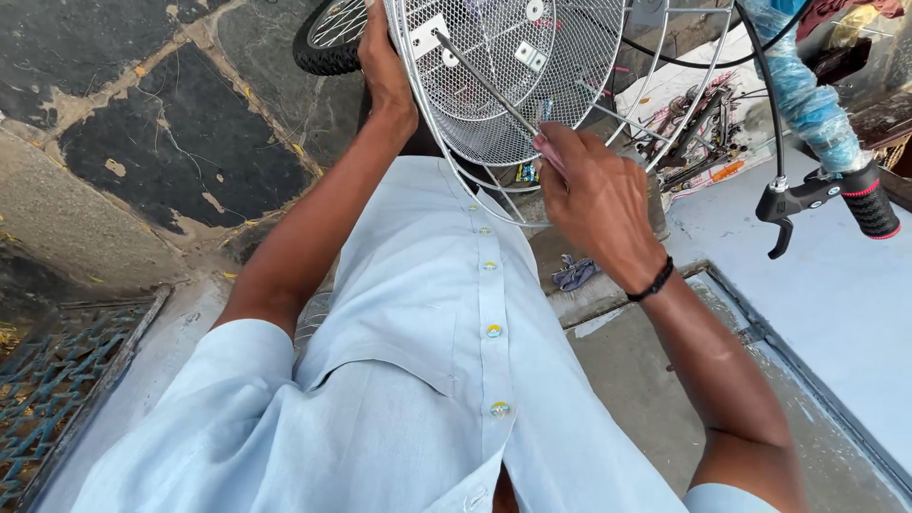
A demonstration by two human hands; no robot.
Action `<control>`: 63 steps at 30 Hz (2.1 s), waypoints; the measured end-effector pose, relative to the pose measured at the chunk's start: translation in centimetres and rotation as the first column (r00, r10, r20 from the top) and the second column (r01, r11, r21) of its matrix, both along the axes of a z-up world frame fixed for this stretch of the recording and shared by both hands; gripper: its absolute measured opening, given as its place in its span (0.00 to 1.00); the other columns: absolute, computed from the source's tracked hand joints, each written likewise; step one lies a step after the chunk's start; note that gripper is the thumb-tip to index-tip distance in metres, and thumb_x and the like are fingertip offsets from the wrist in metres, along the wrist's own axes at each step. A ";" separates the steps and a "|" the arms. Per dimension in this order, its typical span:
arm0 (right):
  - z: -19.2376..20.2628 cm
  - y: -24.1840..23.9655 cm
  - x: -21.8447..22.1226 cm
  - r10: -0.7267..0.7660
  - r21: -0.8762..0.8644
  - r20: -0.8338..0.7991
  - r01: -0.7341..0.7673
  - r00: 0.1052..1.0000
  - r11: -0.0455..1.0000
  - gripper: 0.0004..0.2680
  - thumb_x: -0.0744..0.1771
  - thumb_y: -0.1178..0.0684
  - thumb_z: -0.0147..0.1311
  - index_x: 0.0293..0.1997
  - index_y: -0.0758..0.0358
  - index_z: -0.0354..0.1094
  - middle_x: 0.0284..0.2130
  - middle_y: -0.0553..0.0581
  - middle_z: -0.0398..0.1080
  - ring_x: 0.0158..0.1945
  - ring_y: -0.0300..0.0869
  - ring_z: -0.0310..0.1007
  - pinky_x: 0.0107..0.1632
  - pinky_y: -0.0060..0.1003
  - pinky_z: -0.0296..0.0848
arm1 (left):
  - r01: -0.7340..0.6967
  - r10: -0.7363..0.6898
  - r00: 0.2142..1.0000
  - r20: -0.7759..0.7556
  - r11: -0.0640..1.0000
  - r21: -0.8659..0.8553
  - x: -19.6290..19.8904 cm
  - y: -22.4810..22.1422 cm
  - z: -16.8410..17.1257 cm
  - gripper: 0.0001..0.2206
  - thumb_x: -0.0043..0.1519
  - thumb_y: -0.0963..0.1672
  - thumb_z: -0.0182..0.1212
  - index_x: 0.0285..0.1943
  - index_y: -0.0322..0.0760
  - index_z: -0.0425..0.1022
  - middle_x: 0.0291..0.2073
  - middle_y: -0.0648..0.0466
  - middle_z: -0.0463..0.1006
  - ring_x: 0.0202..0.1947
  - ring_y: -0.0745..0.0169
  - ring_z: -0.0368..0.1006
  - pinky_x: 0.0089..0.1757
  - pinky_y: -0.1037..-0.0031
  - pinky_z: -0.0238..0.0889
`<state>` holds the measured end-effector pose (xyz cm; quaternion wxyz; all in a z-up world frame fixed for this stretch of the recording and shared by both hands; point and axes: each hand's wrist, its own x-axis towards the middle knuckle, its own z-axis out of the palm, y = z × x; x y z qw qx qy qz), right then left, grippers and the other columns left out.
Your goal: Assemble and attach a metal wire basket to a bicycle handlebar.
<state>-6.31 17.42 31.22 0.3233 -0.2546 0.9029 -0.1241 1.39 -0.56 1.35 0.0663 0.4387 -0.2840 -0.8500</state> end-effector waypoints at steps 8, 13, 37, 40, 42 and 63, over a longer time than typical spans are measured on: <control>-1.0 -0.3 -0.3 -0.050 -0.077 0.000 0.049 0.999 0.996 0.11 0.68 0.59 0.57 0.56 0.66 0.72 0.37 0.67 0.77 0.29 0.53 0.78 0.31 0.47 0.74 | 0.044 -0.049 0.999 0.016 0.978 0.206 0.5 1.7 -0.2 0.35 0.66 0.62 0.37 0.71 0.37 0.63 0.57 0.46 0.78 0.56 0.57 0.77 0.56 0.67 0.73; -0.2 -1.8 -1.1 0.065 -0.023 -0.077 -0.067 0.995 0.997 0.12 0.69 0.59 0.56 0.58 0.67 0.71 0.34 0.68 0.77 0.26 0.55 0.76 0.27 0.48 0.71 | 0.001 0.015 0.999 -0.047 0.945 0.328 0.3 2.4 -0.5 0.36 0.67 0.62 0.35 0.71 0.35 0.63 0.56 0.43 0.77 0.54 0.53 0.78 0.54 0.63 0.76; -2.8 -8.9 -6.9 -0.029 0.121 0.166 0.008 0.986 0.993 0.07 0.67 0.55 0.54 0.43 0.65 0.78 0.19 0.54 0.71 0.13 0.39 0.62 0.16 0.38 0.57 | -0.063 0.013 0.987 0.159 0.948 0.312 0.1 2.7 -1.7 0.37 0.65 0.62 0.41 0.70 0.31 0.65 0.56 0.43 0.77 0.53 0.52 0.78 0.53 0.64 0.75; -1.6 -8.9 -7.0 0.508 0.351 0.201 -0.546 0.838 0.761 0.07 0.71 0.58 0.48 0.47 0.70 0.73 0.12 0.60 0.67 0.12 0.44 0.60 0.16 0.42 0.58 | -0.067 0.014 0.983 0.185 0.957 0.283 1.2 2.7 -1.5 0.37 0.66 0.62 0.40 0.70 0.30 0.65 0.57 0.43 0.77 0.55 0.52 0.77 0.54 0.62 0.72; -1.4 -8.4 -7.7 0.279 0.165 0.226 -0.319 0.933 0.933 0.08 0.70 0.56 0.51 0.42 0.70 0.74 0.13 0.61 0.67 0.11 0.44 0.60 0.17 0.44 0.57 | -0.041 -0.007 0.977 0.213 0.974 0.223 0.6 2.9 -2.8 0.38 0.66 0.62 0.40 0.71 0.30 0.65 0.60 0.45 0.76 0.56 0.52 0.75 0.55 0.63 0.68; -0.1 -3.5 -1.5 -0.078 -0.035 0.119 0.083 0.990 0.996 0.08 0.69 0.57 0.55 0.52 0.67 0.68 0.34 0.69 0.76 0.28 0.59 0.76 0.29 0.50 0.71 | -0.052 -0.017 0.985 0.170 0.919 0.390 0.7 1.5 3.8 0.29 0.69 0.57 0.37 0.68 0.33 0.64 0.53 0.44 0.78 0.51 0.50 0.79 0.50 0.60 0.78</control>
